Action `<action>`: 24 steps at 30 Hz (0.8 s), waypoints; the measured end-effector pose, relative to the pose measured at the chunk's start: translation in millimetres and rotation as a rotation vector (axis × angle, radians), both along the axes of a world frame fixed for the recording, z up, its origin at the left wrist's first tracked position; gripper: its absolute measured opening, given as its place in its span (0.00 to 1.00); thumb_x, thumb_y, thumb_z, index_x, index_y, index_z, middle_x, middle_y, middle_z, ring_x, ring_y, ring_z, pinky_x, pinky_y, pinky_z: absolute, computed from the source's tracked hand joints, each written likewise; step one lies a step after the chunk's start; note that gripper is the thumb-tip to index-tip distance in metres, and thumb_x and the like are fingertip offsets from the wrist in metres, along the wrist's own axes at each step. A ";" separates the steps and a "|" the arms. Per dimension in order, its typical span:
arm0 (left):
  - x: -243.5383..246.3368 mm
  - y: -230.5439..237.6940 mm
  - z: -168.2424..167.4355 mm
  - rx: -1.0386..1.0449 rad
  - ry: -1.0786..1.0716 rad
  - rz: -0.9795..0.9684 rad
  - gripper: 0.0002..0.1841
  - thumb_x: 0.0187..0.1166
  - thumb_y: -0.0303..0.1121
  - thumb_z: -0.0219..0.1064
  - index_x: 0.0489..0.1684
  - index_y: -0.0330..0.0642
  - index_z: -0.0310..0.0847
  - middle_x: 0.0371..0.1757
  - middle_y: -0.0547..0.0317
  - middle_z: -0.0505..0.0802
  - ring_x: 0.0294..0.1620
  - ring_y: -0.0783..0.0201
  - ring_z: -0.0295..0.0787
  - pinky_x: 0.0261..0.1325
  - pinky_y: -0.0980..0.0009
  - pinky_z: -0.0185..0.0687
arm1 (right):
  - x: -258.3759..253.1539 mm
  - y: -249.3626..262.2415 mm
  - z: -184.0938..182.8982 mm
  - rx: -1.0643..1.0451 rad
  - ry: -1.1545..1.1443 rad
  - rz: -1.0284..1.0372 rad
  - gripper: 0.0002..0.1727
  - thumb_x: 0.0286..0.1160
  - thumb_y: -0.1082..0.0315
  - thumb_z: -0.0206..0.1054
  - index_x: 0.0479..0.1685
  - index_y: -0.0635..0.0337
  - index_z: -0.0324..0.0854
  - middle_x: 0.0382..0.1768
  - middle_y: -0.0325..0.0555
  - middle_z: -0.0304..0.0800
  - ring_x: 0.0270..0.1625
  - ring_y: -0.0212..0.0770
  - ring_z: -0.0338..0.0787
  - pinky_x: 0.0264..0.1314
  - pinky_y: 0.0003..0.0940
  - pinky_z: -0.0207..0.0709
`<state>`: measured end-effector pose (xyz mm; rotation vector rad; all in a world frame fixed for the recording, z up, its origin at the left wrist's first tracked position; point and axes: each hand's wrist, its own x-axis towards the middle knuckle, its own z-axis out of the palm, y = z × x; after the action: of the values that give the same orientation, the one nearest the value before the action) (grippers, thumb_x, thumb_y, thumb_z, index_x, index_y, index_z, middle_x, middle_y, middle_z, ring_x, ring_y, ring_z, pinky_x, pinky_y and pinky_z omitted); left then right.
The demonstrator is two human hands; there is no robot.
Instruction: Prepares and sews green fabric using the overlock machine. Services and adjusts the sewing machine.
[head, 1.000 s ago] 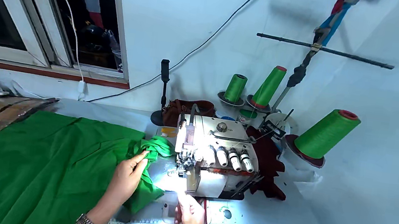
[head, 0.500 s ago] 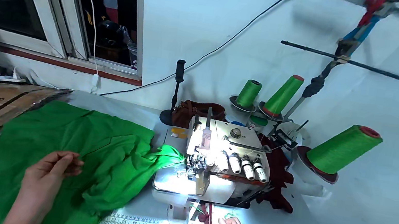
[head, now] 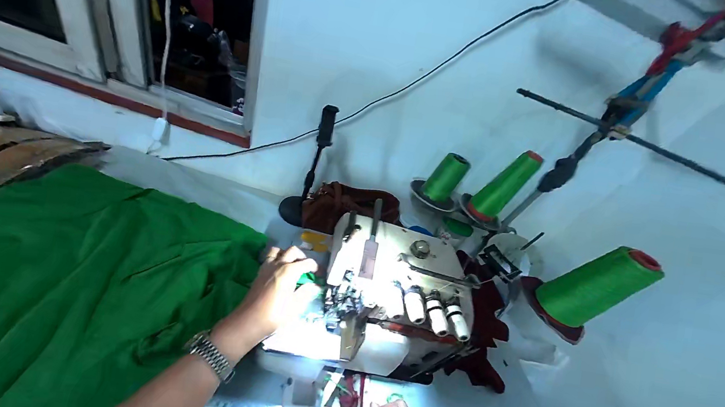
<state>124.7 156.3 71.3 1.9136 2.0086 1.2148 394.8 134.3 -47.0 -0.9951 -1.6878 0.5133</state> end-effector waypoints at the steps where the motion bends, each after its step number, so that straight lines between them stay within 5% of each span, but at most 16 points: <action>1: 0.4 2.6 -3.6 0.029 0.019 0.014 0.08 0.73 0.30 0.76 0.46 0.40 0.91 0.53 0.47 0.90 0.63 0.42 0.81 0.67 0.43 0.75 | -0.9 -0.7 1.5 -0.007 -0.003 -0.004 0.11 0.69 0.75 0.67 0.20 0.70 0.84 0.23 0.46 0.82 0.30 0.30 0.83 0.36 0.20 0.78; 11: -2.4 3.5 -20.3 0.257 0.107 0.029 0.03 0.72 0.26 0.67 0.34 0.36 0.86 0.36 0.48 0.89 0.49 0.41 0.84 0.54 0.44 0.75 | -6.1 -5.1 7.6 -0.020 -0.014 -0.053 0.12 0.69 0.74 0.69 0.18 0.70 0.84 0.25 0.50 0.83 0.32 0.36 0.85 0.38 0.26 0.79; 24: 3.2 -8.1 -10.5 0.123 0.108 0.178 0.02 0.75 0.18 0.68 0.40 0.28 0.83 0.44 0.35 0.89 0.52 0.32 0.86 0.63 0.35 0.72 | -7.3 -7.1 7.2 -0.004 0.000 -0.068 0.13 0.69 0.73 0.69 0.18 0.69 0.83 0.24 0.48 0.82 0.31 0.35 0.84 0.37 0.26 0.78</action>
<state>127.8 148.2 60.8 1.9279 2.2515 1.3322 387.5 127.2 -39.8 -1.0519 -1.6470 0.4725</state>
